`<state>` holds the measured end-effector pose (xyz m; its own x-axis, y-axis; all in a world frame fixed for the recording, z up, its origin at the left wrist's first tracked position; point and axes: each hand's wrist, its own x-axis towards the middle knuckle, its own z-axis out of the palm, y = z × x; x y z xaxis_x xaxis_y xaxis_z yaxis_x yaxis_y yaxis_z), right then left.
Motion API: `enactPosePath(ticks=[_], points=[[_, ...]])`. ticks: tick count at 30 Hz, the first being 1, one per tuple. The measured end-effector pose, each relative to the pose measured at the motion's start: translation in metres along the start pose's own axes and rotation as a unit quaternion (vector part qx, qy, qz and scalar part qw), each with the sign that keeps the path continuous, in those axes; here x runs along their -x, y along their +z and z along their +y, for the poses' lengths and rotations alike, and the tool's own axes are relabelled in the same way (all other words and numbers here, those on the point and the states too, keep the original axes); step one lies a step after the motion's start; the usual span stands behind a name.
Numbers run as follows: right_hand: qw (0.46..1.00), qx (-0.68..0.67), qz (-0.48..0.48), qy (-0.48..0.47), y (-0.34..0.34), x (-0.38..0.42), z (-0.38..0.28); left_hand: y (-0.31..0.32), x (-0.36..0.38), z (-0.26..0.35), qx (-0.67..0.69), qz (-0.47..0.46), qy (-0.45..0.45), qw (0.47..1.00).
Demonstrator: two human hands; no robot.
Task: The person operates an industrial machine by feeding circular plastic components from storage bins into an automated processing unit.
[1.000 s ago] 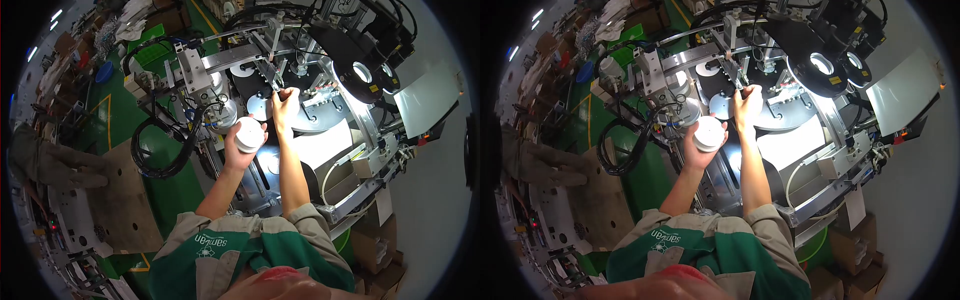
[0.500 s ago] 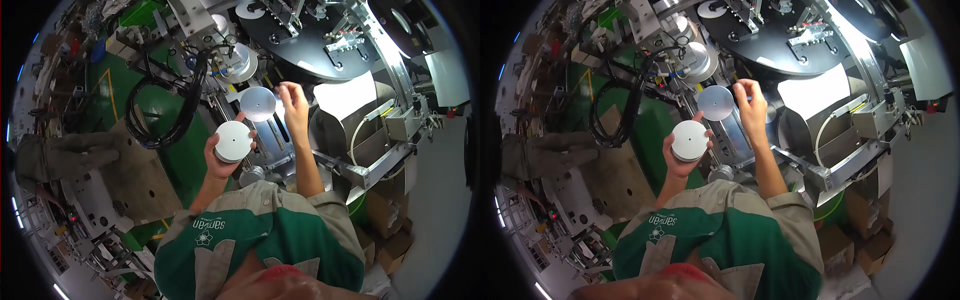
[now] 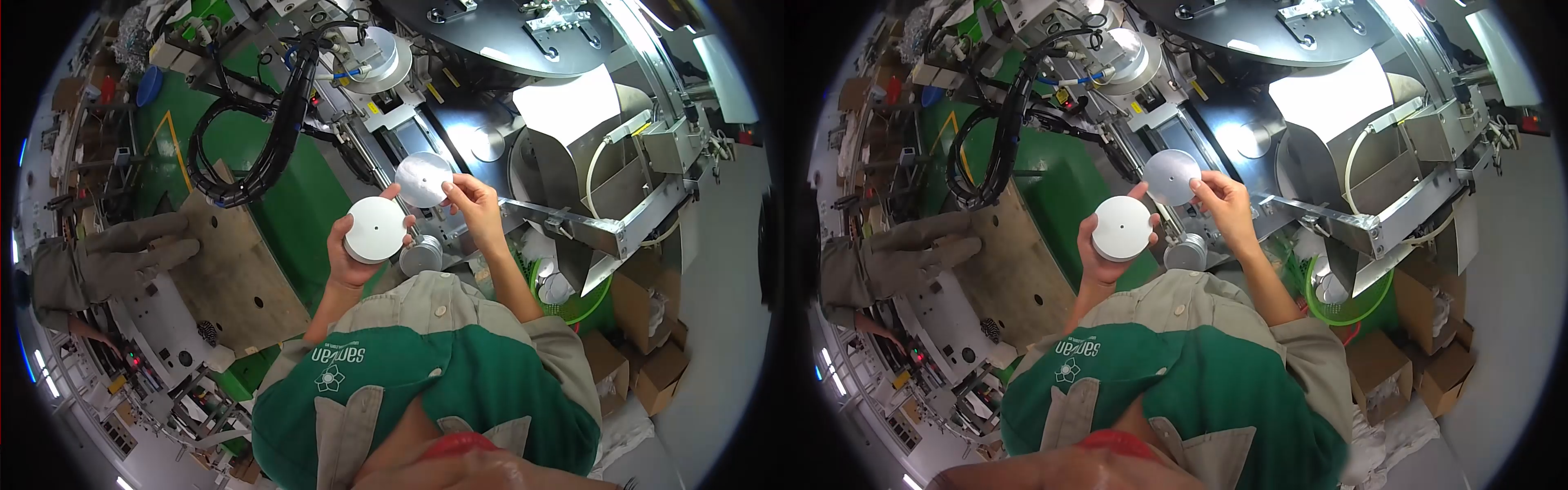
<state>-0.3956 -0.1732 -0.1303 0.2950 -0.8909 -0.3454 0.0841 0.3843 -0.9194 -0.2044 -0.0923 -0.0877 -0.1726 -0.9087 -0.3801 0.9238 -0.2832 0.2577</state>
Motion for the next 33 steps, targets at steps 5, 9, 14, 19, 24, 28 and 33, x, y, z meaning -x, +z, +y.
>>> enactPosePath(ticks=[5,9,14,19,24,28,33], points=[[0.999,-0.039,-0.009,-0.014,0.0,-0.008,0.001,-0.007,-0.001,0.004,-0.017,-0.01,0.0,1.0],[0.955,0.194,0.105,-0.197,-0.003,-0.044,-0.046,0.01,-0.025,0.016,-0.035,-0.051,0.01,0.998],[0.78,0.311,0.295,-0.456,-0.003,-0.168,-0.131,0.047,-0.072,0.028,0.013,-0.146,0.07,0.987],[0.787,0.42,0.26,-0.369,-0.015,-0.223,-0.133,0.058,-0.113,0.025,0.102,-0.129,0.053,0.985],[0.849,0.29,0.239,-0.373,-0.023,-0.229,-0.144,0.068,-0.141,0.023,0.122,-0.132,0.047,0.982],[0.846,0.25,0.247,-0.4,-0.023,-0.236,-0.145,0.073,-0.172,0.021,0.126,-0.131,0.069,0.981],[0.843,0.246,0.256,-0.405,-0.021,-0.23,-0.148,0.081,-0.194,0.022,0.115,-0.131,0.079,0.981]])
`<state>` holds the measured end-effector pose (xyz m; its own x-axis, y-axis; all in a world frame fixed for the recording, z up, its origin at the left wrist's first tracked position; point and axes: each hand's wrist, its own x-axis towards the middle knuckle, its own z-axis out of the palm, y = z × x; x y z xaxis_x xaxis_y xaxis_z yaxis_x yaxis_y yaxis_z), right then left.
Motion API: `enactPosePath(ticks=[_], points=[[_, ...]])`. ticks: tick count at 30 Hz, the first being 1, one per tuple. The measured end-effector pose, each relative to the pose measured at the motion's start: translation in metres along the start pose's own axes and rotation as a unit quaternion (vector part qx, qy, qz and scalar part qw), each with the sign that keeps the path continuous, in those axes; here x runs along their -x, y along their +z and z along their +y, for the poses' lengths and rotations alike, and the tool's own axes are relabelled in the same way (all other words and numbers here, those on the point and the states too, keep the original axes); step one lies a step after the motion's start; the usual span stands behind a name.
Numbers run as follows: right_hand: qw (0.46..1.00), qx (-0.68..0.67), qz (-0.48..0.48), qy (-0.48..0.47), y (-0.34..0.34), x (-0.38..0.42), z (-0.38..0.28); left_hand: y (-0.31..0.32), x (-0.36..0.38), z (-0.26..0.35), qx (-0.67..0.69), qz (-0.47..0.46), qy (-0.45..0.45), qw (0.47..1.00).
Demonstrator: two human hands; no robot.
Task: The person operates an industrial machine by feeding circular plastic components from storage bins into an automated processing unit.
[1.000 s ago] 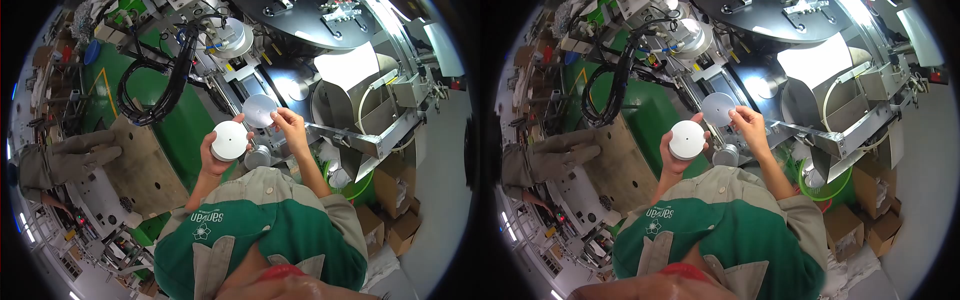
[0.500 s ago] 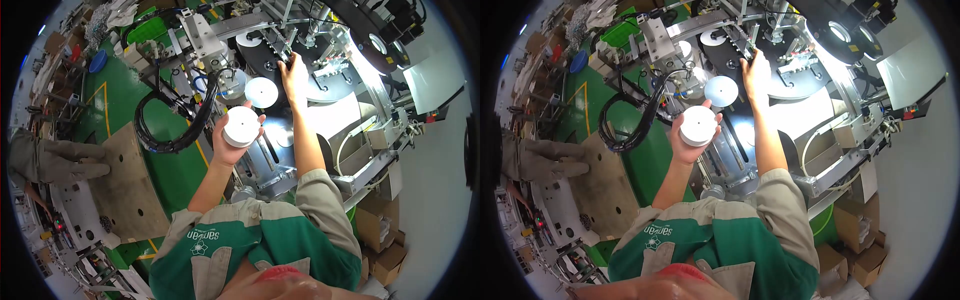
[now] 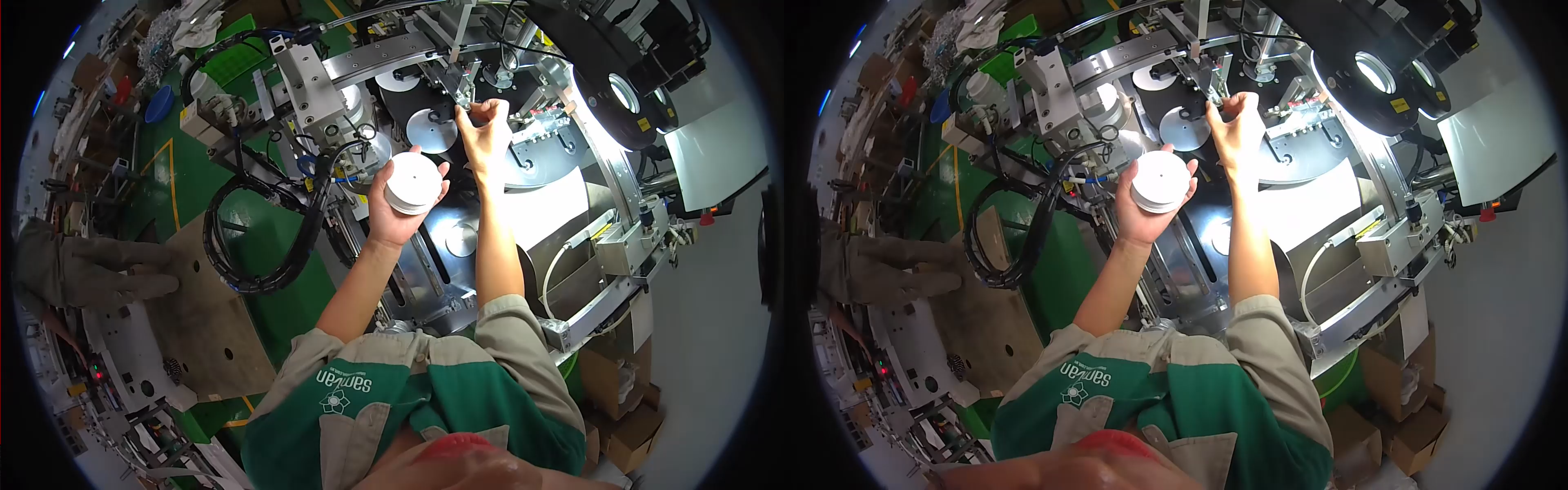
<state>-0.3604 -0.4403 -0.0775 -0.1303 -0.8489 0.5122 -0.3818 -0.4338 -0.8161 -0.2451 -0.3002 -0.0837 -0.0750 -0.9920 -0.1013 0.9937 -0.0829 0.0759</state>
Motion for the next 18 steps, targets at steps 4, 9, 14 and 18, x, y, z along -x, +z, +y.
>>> enactPosePath(ticks=[4,9,14,18], points=[[1.0,0.0,0.002,-0.006,0.0004,-0.0003,0.0006,0.0027,-0.005,-0.0008,-0.011,-0.001,0.01,1.0],[1.0,-0.01,0.0,0.002,0.0003,-0.0002,0.001,0.0028,-0.0067,0.0,-0.019,-0.002,0.018,1.0],[1.0,-0.007,-0.005,0.004,0.0005,-0.0001,0.0025,0.0058,-0.0054,0.0007,-0.049,0.012,0.013,0.999],[1.0,-0.012,-0.01,0.002,-0.0002,0.0003,0.0028,0.007,-0.0048,0.0006,-0.084,0.023,0.011,0.996]])
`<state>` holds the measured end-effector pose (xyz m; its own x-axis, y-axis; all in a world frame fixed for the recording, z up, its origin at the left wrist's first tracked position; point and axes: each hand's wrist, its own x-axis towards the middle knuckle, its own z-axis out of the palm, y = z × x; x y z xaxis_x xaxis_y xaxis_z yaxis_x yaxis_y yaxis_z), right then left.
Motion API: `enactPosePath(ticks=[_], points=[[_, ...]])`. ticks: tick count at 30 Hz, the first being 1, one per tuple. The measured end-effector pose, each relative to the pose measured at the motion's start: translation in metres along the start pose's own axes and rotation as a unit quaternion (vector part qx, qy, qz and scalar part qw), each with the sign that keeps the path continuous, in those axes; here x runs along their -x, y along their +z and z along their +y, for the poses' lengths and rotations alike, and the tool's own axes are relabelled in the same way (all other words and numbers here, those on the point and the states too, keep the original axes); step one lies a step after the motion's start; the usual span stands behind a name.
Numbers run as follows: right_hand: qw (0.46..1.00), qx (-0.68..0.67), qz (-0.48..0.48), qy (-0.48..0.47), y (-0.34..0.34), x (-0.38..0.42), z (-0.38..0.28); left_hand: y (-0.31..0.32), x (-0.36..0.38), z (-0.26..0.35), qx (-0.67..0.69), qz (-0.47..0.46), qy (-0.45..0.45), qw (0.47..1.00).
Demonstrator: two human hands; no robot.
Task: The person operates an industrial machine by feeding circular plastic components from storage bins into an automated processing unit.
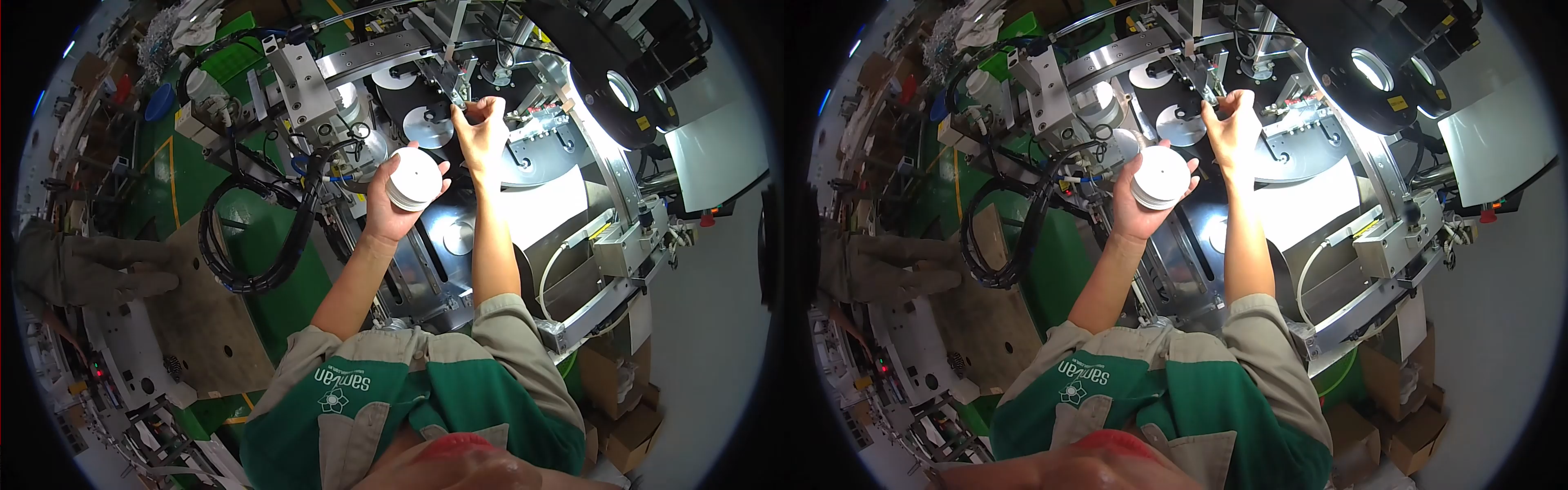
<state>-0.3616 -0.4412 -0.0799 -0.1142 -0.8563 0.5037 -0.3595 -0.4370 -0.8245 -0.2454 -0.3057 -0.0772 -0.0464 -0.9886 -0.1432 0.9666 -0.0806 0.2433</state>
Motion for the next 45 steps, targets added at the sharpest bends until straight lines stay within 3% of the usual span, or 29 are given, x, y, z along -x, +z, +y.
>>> enactPosePath(ticks=[4,5,6,9,13,28,30,32,34,45], points=[[1.0,0.011,-0.003,0.001,0.0,-0.001,-0.001,0.003,0.009,-0.003,-0.064,0.002,0.024,0.998],[1.0,-0.002,-0.005,0.003,-0.001,-0.001,-0.002,0.005,0.015,-0.006,-0.193,-0.023,0.053,0.979],[1.0,-0.002,-0.005,0.003,-0.001,-0.001,-0.001,0.008,0.022,-0.008,-0.318,-0.045,0.082,0.943],[1.0,0.008,-0.005,-0.004,-0.002,0.0,-0.005,0.016,0.026,-0.009,-0.527,-0.109,0.057,0.841],[1.0,-0.012,0.001,-0.003,0.0,0.0,-0.001,-0.016,-0.004,-0.008,-0.639,-0.119,0.079,0.755],[1.0,-0.025,0.006,0.001,-0.001,-0.001,-0.003,-0.018,-0.013,-0.007,-0.658,-0.098,0.096,0.741],[1.0,-0.016,0.004,-0.001,-0.001,0.0,-0.003,-0.015,-0.012,-0.008,-0.614,-0.086,0.077,0.781],[1.0,-0.016,0.004,-0.004,-0.001,-0.001,-0.001,-0.016,-0.012,-0.008,-0.61,-0.084,0.073,0.785],[1.0,-0.015,0.005,-0.008,0.0,-0.001,0.001,-0.019,-0.013,-0.007,-0.649,-0.095,0.09,0.75],[0.999,0.032,-0.027,0.02,-0.003,-0.001,-0.004,-0.021,-0.013,-0.007,-0.659,-0.087,0.082,0.742]])
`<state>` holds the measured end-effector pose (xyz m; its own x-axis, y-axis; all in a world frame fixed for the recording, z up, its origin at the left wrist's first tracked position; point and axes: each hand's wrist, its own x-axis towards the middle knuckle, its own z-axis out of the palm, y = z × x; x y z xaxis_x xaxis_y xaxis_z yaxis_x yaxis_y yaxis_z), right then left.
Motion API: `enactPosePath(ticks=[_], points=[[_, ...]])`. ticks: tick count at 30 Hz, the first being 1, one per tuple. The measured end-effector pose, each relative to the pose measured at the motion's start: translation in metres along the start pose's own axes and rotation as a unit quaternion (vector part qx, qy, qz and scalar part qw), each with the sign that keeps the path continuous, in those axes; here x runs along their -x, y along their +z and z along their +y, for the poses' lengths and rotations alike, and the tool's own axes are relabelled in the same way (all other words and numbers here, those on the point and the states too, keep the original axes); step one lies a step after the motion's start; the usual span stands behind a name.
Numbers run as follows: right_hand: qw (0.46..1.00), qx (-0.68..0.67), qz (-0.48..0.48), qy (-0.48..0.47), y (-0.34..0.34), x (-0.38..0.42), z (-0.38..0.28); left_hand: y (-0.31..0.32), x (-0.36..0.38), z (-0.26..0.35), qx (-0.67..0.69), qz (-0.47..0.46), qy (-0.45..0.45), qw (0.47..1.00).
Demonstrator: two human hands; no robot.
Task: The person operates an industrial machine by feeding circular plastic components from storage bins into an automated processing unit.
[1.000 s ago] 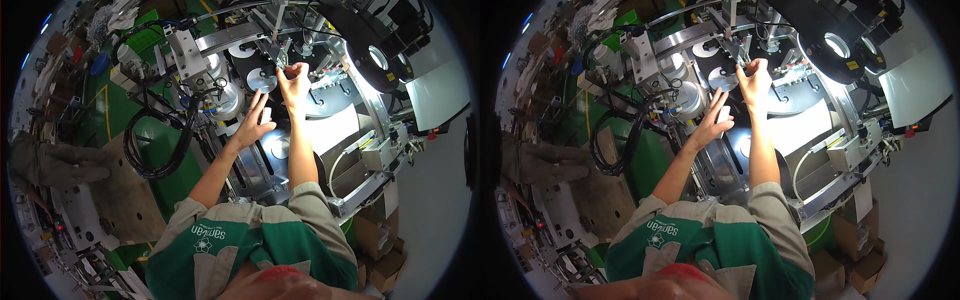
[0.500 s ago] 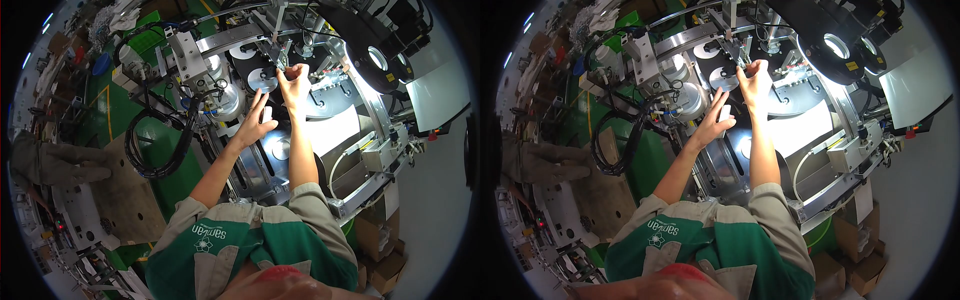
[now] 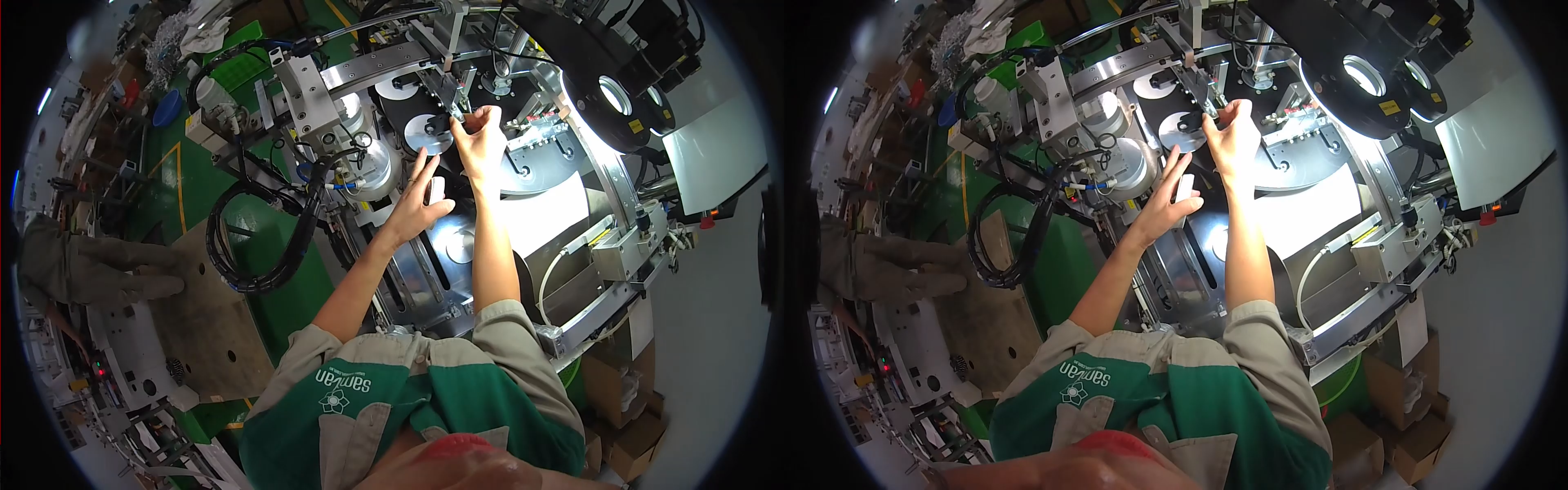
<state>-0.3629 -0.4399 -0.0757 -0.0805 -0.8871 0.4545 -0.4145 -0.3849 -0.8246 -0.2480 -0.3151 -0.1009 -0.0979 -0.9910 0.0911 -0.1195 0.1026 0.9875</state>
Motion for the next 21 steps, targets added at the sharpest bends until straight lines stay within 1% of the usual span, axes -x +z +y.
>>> enactPosePath(ticks=[1,3,4,5,6,7,8,9,10,11,12,13,14,15,16,17,18,19,20,21], points=[[1.0,0.0,0.0,0.0,0.0,0.0,0.0,0.0,0.0,0.0,-0.003,0.0,0.0,1.0],[0.998,0.058,-0.03,-0.004,-0.001,0.0,0.0,0.0,0.0,0.0,-0.006,-0.002,-0.001,1.0],[0.997,0.065,-0.035,-0.002,-0.001,0.0,-0.001,0.0,0.001,0.0,0.02,0.006,-0.002,1.0],[0.993,0.106,-0.046,-0.013,-0.002,0.001,-0.003,0.003,0.0,0.0,0.049,0.009,-0.001,0.999],[0.995,0.093,-0.042,0.006,0.003,0.002,0.003,0.002,-0.001,-0.011,-0.035,0.018,0.052,0.998],[1.0,0.028,0.007,-0.005,-0.004,0.009,-0.012,0.0,0.0,-0.004,-0.071,0.019,0.041,0.996],[0.991,0.066,0.063,-0.101,-0.02,0.021,-0.039,0.0,0.003,-0.013,-0.057,0.054,0.046,0.996],[0.988,0.007,0.088,-0.13,-0.035,0.037,-0.059,-0.002,0.004,-0.011,0.088,0.046,0.032,0.995],[0.982,-0.052,0.085,-0.159,-0.063,0.06,-0.093,0.0,0.01,0.043,0.194,-0.007,-0.028,0.981],[0.979,-0.19,-0.005,-0.074,-0.1,0.092,-0.14,0.001,0.025,0.057,0.313,-0.016,-0.084,0.946],[0.965,-0.166,-0.108,-0.173,-0.144,0.113,-0.164,-0.01,0.031,0.021,0.443,0.018,-0.066,0.894],[0.962,-0.075,-0.084,-0.251,-0.204,0.118,-0.187,-0.016,0.046,0.037,0.512,-0.041,-0.105,0.851],[0.941,0.008,-0.073,-0.33,-0.262,0.13,-0.204,-0.022,0.059,0.033,0.57,-0.104,-0.1,0.809],[0.961,-0.043,0.064,-0.265,-0.303,0.147,-0.186,-0.024,0.075,0.031,0.625,-0.071,-0.159,0.761],[0.926,-0.117,0.264,-0.244,-0.325,0.124,-0.184,-0.024,0.091,0.025,0.655,-0.053,-0.198,0.727],[0.935,-0.021,0.313,-0.168,-0.364,0.097,-0.169,-0.024,0.106,0.015,0.682,-0.042,-0.235,0.691],[0.942,0.005,0.321,-0.099,-0.391,0.065,-0.142,-0.019,0.118,0.001,0.687,-0.01,-0.274,0.673],[0.949,0.06,0.308,-0.033,-0.422,0.039,-0.096,-0.015,0.132,-0.01,0.668,0.032,-0.312,0.675],[0.946,0.148,0.286,0.022,-0.456,0.011,-0.041,-0.013,0.145,-0.022,0.681,0.064,-0.347,0.642],[0.943,0.156,0.293,-0.003,-0.475,-0.017,0.002,-0.011,0.159,-0.027,0.674,0.076,-0.363,0.639]])
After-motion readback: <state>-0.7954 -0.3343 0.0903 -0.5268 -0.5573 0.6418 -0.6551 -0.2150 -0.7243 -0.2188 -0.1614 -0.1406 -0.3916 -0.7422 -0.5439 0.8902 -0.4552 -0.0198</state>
